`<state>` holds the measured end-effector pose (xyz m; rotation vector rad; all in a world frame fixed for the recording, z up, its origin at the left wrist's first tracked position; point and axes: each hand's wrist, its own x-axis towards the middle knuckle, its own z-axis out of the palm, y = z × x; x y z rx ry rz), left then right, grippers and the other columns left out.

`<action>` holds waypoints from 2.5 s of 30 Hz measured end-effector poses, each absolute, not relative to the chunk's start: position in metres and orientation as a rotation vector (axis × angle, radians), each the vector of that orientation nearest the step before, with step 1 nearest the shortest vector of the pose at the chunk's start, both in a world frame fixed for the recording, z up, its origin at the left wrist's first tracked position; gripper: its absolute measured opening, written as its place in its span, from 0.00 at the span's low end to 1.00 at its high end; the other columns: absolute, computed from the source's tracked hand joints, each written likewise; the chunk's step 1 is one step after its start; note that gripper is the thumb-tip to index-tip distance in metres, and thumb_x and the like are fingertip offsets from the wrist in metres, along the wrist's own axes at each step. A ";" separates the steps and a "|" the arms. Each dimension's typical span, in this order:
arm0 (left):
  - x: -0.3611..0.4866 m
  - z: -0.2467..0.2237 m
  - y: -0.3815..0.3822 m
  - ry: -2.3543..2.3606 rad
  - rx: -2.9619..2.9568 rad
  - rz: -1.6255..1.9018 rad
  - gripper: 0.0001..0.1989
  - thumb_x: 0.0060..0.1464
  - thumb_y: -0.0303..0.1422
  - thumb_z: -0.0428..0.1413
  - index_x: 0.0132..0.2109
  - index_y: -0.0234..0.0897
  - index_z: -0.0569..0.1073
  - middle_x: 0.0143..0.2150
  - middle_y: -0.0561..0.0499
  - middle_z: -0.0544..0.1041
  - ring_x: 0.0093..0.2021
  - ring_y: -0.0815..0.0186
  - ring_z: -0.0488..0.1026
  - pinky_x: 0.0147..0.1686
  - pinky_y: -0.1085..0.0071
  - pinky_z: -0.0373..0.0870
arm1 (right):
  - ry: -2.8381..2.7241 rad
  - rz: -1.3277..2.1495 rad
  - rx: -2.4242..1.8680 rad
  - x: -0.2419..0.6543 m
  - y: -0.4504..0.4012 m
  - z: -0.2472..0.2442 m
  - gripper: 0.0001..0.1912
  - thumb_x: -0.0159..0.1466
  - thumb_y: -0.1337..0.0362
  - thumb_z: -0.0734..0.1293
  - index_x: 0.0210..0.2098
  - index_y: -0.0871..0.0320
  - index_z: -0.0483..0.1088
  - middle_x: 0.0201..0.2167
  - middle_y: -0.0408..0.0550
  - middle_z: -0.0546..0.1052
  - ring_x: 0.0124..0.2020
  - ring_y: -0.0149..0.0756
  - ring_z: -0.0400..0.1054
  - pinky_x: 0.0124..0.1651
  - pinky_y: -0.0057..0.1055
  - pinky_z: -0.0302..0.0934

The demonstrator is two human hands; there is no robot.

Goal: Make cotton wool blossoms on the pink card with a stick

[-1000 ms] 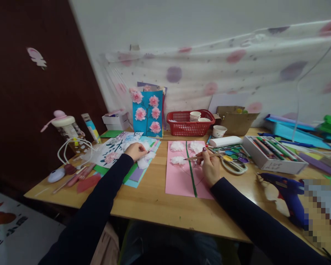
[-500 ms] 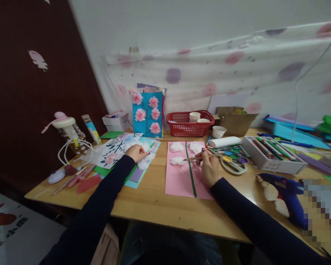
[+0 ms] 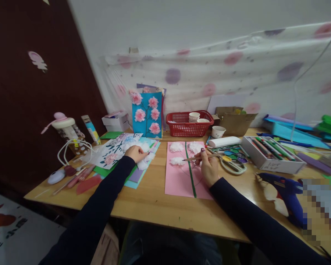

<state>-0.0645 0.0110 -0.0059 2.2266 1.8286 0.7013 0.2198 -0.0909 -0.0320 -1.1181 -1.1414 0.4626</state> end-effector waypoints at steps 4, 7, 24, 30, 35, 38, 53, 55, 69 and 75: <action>-0.066 -0.006 0.014 1.756 2.223 0.693 0.07 0.40 0.35 0.57 0.23 0.35 0.74 0.25 0.48 0.76 0.28 0.64 0.70 0.30 0.71 0.62 | -1.146 0.450 -1.121 0.218 -0.093 -0.030 0.22 0.63 0.49 0.57 0.22 0.57 0.66 0.13 0.40 0.65 0.17 0.31 0.60 0.22 0.28 0.55; -0.067 -0.002 0.016 1.643 2.165 0.878 0.11 0.44 0.38 0.55 0.27 0.34 0.74 0.28 0.48 0.77 0.28 0.66 0.69 0.31 0.72 0.64 | -1.149 0.451 -1.118 0.218 -0.093 -0.029 0.22 0.63 0.49 0.57 0.22 0.58 0.66 0.13 0.41 0.65 0.17 0.30 0.60 0.22 0.28 0.55; -0.056 0.003 0.005 1.339 1.849 1.038 0.13 0.42 0.39 0.57 0.26 0.36 0.63 0.21 0.55 0.70 0.23 0.70 0.67 0.27 0.73 0.64 | -1.161 0.446 -1.109 0.221 -0.090 -0.033 0.22 0.63 0.48 0.57 0.23 0.58 0.66 0.13 0.40 0.65 0.17 0.31 0.60 0.23 0.28 0.55; -0.020 0.007 -0.015 0.928 1.436 0.998 0.25 0.31 0.37 0.67 0.35 0.34 0.64 0.26 0.54 0.74 0.27 0.70 0.72 0.31 0.72 0.68 | -1.169 0.528 -1.044 0.219 -0.090 -0.035 0.22 0.63 0.48 0.57 0.23 0.58 0.66 0.14 0.41 0.66 0.19 0.32 0.61 0.25 0.29 0.56; 0.020 0.004 -0.035 0.732 1.324 0.887 0.24 0.31 0.26 0.67 0.38 0.32 0.67 0.29 0.52 0.76 0.30 0.70 0.74 0.36 0.72 0.68 | -1.208 0.636 -1.000 0.217 -0.092 -0.039 0.22 0.63 0.48 0.57 0.24 0.59 0.68 0.14 0.41 0.67 0.19 0.30 0.61 0.28 0.29 0.56; 0.032 -0.002 -0.040 0.691 1.250 0.861 0.22 0.34 0.23 0.65 0.40 0.31 0.67 0.30 0.51 0.75 0.30 0.70 0.74 0.35 0.71 0.69 | -1.185 0.696 -0.996 0.217 -0.091 -0.041 0.22 0.62 0.48 0.58 0.25 0.59 0.68 0.15 0.41 0.67 0.19 0.31 0.62 0.28 0.29 0.57; 0.029 -0.006 -0.049 0.685 1.131 0.874 0.21 0.38 0.22 0.63 0.43 0.32 0.69 0.40 0.42 0.79 0.38 0.64 0.76 0.37 0.70 0.70 | -1.057 0.852 -0.986 0.214 -0.089 -0.037 0.21 0.57 0.47 0.62 0.21 0.58 0.68 0.12 0.41 0.66 0.17 0.31 0.60 0.22 0.29 0.54; 0.032 -0.010 -0.050 0.718 1.159 0.884 0.21 0.38 0.22 0.63 0.42 0.32 0.69 0.42 0.41 0.78 0.38 0.64 0.76 0.37 0.70 0.70 | -1.075 0.890 -0.963 0.211 -0.092 -0.035 0.20 0.58 0.48 0.62 0.22 0.59 0.68 0.13 0.41 0.66 0.17 0.30 0.60 0.22 0.28 0.54; 0.036 -0.011 -0.058 0.714 1.119 0.833 0.16 0.39 0.15 0.58 0.39 0.29 0.70 0.34 0.45 0.78 0.34 0.67 0.76 0.39 0.69 0.70 | -0.944 0.950 -0.870 0.212 -0.091 -0.037 0.17 0.55 0.52 0.66 0.21 0.60 0.69 0.14 0.42 0.67 0.17 0.28 0.60 0.22 0.26 0.54; 0.036 -0.013 -0.058 0.752 1.108 0.835 0.14 0.42 0.18 0.59 0.39 0.29 0.70 0.34 0.44 0.78 0.32 0.68 0.76 0.36 0.71 0.71 | -0.940 0.945 -0.872 0.212 -0.092 -0.036 0.17 0.55 0.52 0.66 0.20 0.59 0.69 0.14 0.42 0.67 0.17 0.29 0.60 0.22 0.27 0.54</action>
